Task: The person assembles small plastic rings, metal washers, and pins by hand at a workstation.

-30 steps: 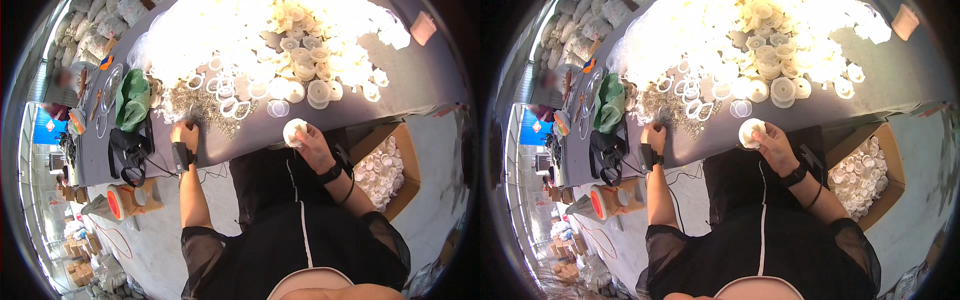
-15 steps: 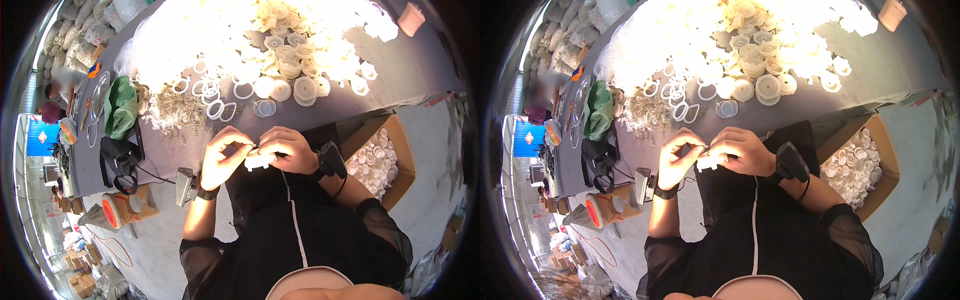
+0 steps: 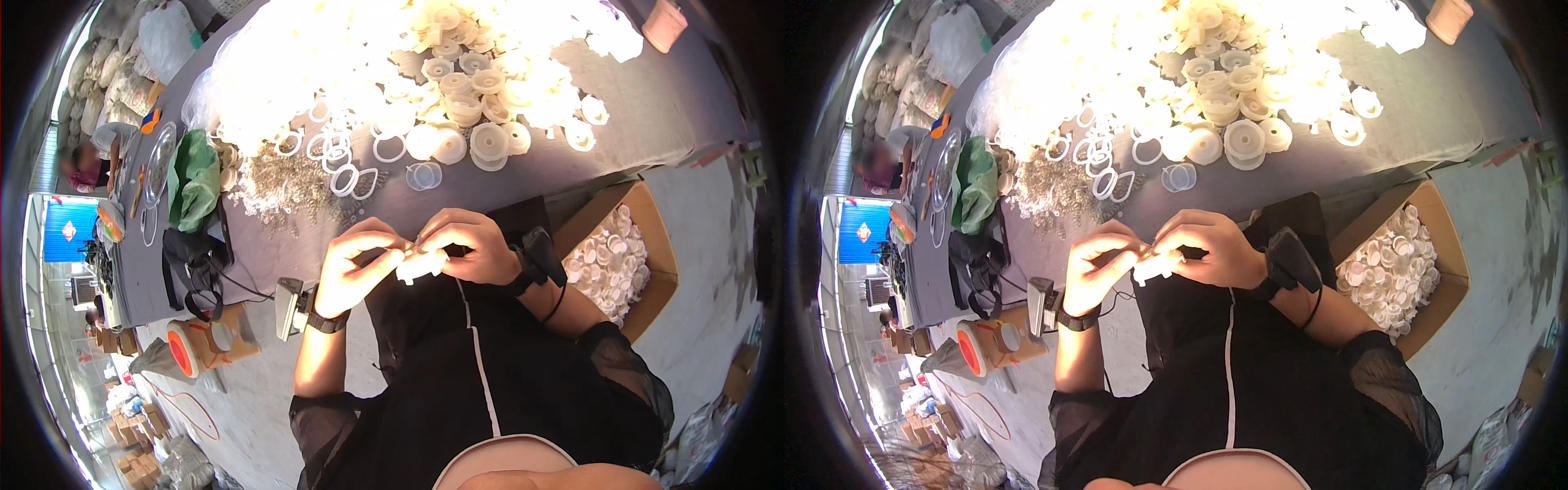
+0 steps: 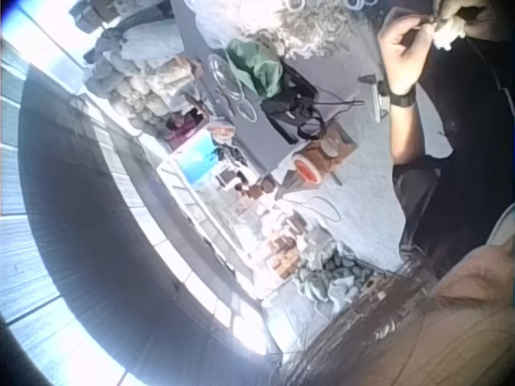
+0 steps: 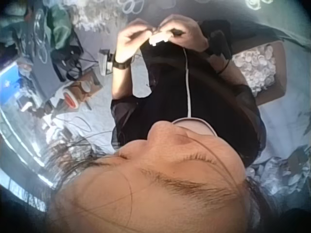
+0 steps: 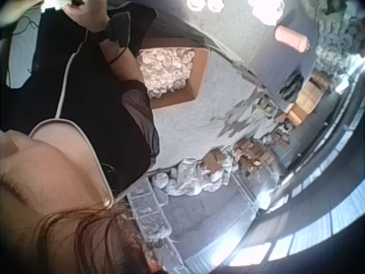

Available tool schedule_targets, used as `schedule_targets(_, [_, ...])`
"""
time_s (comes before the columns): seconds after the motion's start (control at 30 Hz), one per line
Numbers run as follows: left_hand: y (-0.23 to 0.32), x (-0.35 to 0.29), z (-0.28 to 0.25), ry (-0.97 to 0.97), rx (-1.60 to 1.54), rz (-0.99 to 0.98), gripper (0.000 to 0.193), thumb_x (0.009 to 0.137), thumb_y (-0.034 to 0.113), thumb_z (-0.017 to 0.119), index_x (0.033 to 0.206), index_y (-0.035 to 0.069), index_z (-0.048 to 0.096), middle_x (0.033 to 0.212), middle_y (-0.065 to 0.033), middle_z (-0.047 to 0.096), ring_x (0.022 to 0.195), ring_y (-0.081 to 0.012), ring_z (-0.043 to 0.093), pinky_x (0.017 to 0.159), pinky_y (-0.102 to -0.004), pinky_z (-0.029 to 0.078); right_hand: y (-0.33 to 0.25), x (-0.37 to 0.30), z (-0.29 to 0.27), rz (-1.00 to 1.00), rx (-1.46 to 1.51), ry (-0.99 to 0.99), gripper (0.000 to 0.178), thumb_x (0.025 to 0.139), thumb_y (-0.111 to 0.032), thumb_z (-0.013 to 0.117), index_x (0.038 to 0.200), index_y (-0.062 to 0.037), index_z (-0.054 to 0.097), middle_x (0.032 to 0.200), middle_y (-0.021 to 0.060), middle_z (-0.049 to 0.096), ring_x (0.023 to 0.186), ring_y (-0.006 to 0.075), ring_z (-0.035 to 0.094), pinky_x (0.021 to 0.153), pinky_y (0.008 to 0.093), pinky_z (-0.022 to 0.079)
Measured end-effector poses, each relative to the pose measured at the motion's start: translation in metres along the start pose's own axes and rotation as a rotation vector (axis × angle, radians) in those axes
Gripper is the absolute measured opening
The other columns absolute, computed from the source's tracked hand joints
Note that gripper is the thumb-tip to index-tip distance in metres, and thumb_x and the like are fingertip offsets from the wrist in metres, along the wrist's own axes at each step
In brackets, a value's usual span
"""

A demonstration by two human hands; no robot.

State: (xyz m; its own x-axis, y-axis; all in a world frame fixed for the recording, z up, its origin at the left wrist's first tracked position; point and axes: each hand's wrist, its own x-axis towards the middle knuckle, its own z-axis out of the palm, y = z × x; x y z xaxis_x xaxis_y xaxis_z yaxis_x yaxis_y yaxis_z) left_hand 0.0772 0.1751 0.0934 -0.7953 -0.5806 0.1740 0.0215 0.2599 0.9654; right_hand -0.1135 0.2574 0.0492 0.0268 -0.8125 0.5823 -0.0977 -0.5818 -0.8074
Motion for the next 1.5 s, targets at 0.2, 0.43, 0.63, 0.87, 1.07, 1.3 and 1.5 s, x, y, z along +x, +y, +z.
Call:
schedule_targets(0.2, [0.011,-0.006,0.012,0.016,0.052,-0.027,0.040,0.069,0.002,0.073,0.107,0.002,0.061,0.098,-0.0090,0.058,0.091,-0.0177,0.057,0.078,-0.0292,0.046,-0.002,0.005,-0.005,-0.083,-0.076,-0.015,0.020,0.065,0.004,0.067,0.082,-0.0046,0.061,0.086,0.0060,0.062,0.078,0.0221,0.061,0.067,0.0309,0.050])
schedule_targets(0.43, [0.008,-0.010,0.013,-0.012,0.110,0.053,0.037,0.066,0.001,0.075,0.101,0.003,0.062,0.097,-0.0096,0.058,0.088,-0.0184,0.057,0.076,-0.0300,0.046,-0.004,0.005,-0.008,-0.198,-0.211,-0.074,0.020,0.066,0.000,0.068,0.083,-0.0075,0.060,0.085,0.0022,0.061,0.079,0.0214,0.060,0.068,0.0316,0.049])
schedule_targets(0.63, [0.015,-0.008,0.021,0.030,0.018,-0.038,0.044,0.069,0.001,0.073,0.110,0.001,0.059,0.099,-0.0092,0.058,0.089,-0.0188,0.057,0.078,-0.0309,0.046,-0.007,0.008,-0.010,-0.224,-0.194,-0.097,0.019,0.067,-0.001,0.067,0.083,-0.0068,0.060,0.086,0.0031,0.060,0.079,0.0220,0.060,0.070,0.0321,0.049])
schedule_targets(0.87, [0.008,-0.015,0.019,0.059,0.200,0.073,0.031,0.067,0.005,0.074,0.097,0.002,0.065,0.094,-0.0105,0.063,0.087,-0.0222,0.058,0.080,-0.0322,0.044,-0.009,0.004,-0.013,-0.189,-0.236,-0.092,0.018,0.068,-0.001,0.067,0.083,-0.0065,0.060,0.085,0.0039,0.061,0.080,0.0221,0.060,0.070,0.0323,0.050])
schedule_targets(1.07, [0.010,-0.013,0.026,0.094,0.274,0.219,0.034,0.066,0.007,0.075,0.097,0.003,0.063,0.093,-0.0098,0.063,0.085,-0.0234,0.058,0.079,-0.0351,0.044,-0.009,0.003,-0.012,-0.213,-0.239,-0.028,0.019,0.068,-0.002,0.068,0.084,-0.0063,0.059,0.084,0.0044,0.061,0.079,0.0228,0.060,0.069,0.0319,0.050])
schedule_targets(1.3, [0.005,-0.015,0.037,0.146,0.361,0.332,0.032,0.065,-0.003,0.073,0.093,0.004,0.060,0.093,-0.0104,0.062,0.084,-0.0245,0.059,0.074,-0.0333,0.047,-0.009,0.002,-0.009,-0.305,-0.259,0.014,0.022,0.068,-0.005,0.070,0.086,-0.0062,0.059,0.084,0.0045,0.061,0.077,0.0234,0.061,0.068,0.0330,0.050])
schedule_targets(1.5, [0.002,-0.020,0.056,0.461,0.445,0.162,0.025,0.072,-0.004,0.068,0.096,-0.001,0.064,0.089,-0.0127,0.063,0.080,-0.0217,0.061,0.072,-0.0312,0.049,-0.011,-0.002,-0.007,-0.070,-0.349,-0.002,0.021,0.071,-0.010,0.070,0.089,-0.0061,0.060,0.077,0.0056,0.062,0.068,0.0232,0.061,0.062,0.0323,0.049])
